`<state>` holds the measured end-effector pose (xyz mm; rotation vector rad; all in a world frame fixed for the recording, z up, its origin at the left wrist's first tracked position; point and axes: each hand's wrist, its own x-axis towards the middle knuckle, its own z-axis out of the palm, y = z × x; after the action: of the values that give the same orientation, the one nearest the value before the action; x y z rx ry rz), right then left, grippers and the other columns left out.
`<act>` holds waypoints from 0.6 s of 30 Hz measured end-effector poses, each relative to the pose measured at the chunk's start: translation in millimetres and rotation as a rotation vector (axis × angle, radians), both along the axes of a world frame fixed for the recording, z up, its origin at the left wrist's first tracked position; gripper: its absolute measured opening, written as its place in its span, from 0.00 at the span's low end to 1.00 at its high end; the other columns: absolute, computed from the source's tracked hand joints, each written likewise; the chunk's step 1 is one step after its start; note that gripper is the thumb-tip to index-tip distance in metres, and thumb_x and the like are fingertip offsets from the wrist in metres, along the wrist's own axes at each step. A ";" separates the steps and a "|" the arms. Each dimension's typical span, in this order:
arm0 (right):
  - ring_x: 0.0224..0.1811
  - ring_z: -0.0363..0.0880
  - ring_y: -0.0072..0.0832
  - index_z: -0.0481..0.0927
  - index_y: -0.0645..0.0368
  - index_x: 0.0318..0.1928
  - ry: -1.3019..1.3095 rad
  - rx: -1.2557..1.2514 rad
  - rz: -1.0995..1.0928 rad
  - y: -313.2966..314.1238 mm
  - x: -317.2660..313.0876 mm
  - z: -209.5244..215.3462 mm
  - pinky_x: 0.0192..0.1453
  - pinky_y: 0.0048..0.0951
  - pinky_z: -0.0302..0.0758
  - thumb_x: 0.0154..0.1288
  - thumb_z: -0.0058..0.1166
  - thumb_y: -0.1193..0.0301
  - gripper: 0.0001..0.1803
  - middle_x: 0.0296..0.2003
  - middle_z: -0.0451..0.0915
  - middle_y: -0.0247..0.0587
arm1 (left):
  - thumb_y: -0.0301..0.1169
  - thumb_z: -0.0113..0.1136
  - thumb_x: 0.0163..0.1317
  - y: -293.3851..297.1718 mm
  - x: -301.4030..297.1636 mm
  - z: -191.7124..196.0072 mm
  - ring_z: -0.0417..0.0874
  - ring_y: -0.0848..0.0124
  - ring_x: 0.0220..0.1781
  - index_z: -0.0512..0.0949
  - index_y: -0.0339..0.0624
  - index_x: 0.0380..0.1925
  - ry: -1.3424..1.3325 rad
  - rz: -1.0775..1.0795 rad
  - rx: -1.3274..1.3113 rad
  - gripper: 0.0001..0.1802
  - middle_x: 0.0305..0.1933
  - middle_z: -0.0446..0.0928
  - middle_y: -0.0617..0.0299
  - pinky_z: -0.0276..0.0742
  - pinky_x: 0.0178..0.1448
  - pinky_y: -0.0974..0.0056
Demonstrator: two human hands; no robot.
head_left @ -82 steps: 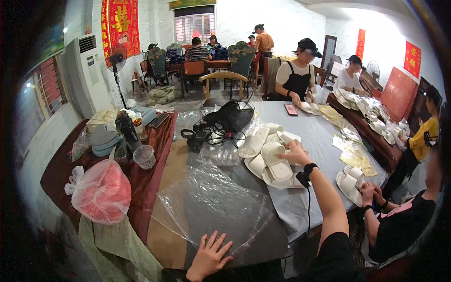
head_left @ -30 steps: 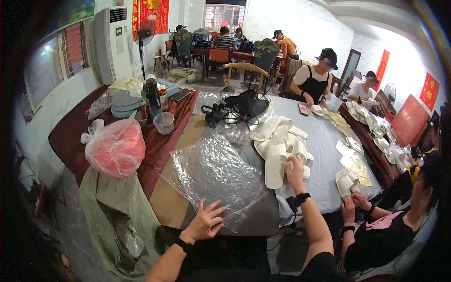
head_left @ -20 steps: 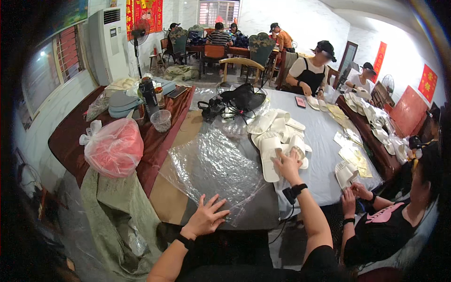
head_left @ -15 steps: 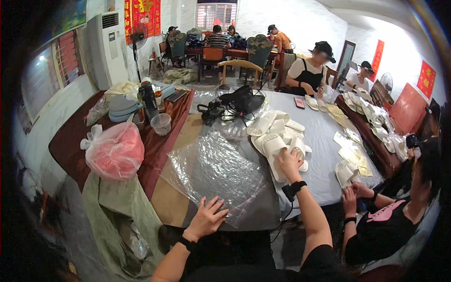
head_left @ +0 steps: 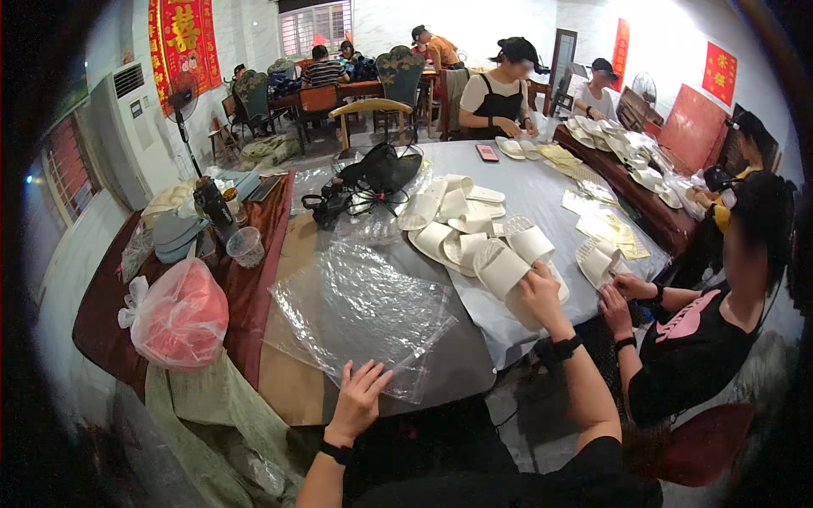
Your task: The recorder pairs white slippers and packs them into clear plastic bags at a shared work table.
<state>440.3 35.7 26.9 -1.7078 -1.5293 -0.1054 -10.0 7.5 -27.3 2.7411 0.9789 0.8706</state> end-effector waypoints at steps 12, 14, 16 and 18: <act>0.56 0.76 0.49 0.85 0.60 0.43 0.028 -0.348 0.037 -15.2 36.9 -51.6 0.59 0.55 0.67 0.67 0.55 0.69 0.11 0.50 0.78 0.49 | 0.26 0.65 0.62 6.5 -1.8 20.1 0.69 0.48 0.74 0.80 0.48 0.60 0.008 -0.044 -0.110 0.24 0.68 0.74 0.49 0.60 0.77 0.42; 0.57 0.75 0.48 0.85 0.61 0.41 -0.055 -0.301 -0.018 -13.1 36.9 -58.3 0.58 0.56 0.67 0.66 0.55 0.70 0.10 0.48 0.79 0.48 | 0.31 0.68 0.61 6.0 -2.3 18.6 0.69 0.48 0.74 0.81 0.46 0.57 0.108 0.023 -0.043 0.22 0.68 0.75 0.49 0.60 0.76 0.42; 0.57 0.75 0.48 0.85 0.61 0.41 -0.051 -0.255 -0.020 -14.0 33.3 -59.8 0.57 0.54 0.68 0.66 0.54 0.71 0.09 0.48 0.79 0.48 | 0.31 0.68 0.61 7.7 -3.2 13.4 0.70 0.49 0.73 0.82 0.46 0.56 0.087 0.033 -0.058 0.22 0.68 0.74 0.49 0.61 0.74 0.43; 0.55 0.74 0.51 0.84 0.63 0.39 -0.061 -0.201 -0.019 -19.0 30.1 -55.7 0.56 0.51 0.69 0.64 0.54 0.74 0.08 0.46 0.79 0.49 | 0.32 0.68 0.61 8.8 -5.3 9.4 0.71 0.49 0.72 0.82 0.45 0.56 0.064 0.041 -0.068 0.21 0.68 0.74 0.48 0.63 0.73 0.43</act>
<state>470.5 16.7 -28.8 -1.8925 -1.6139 -0.0136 -15.3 16.3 -17.8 2.7162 1.0590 0.7452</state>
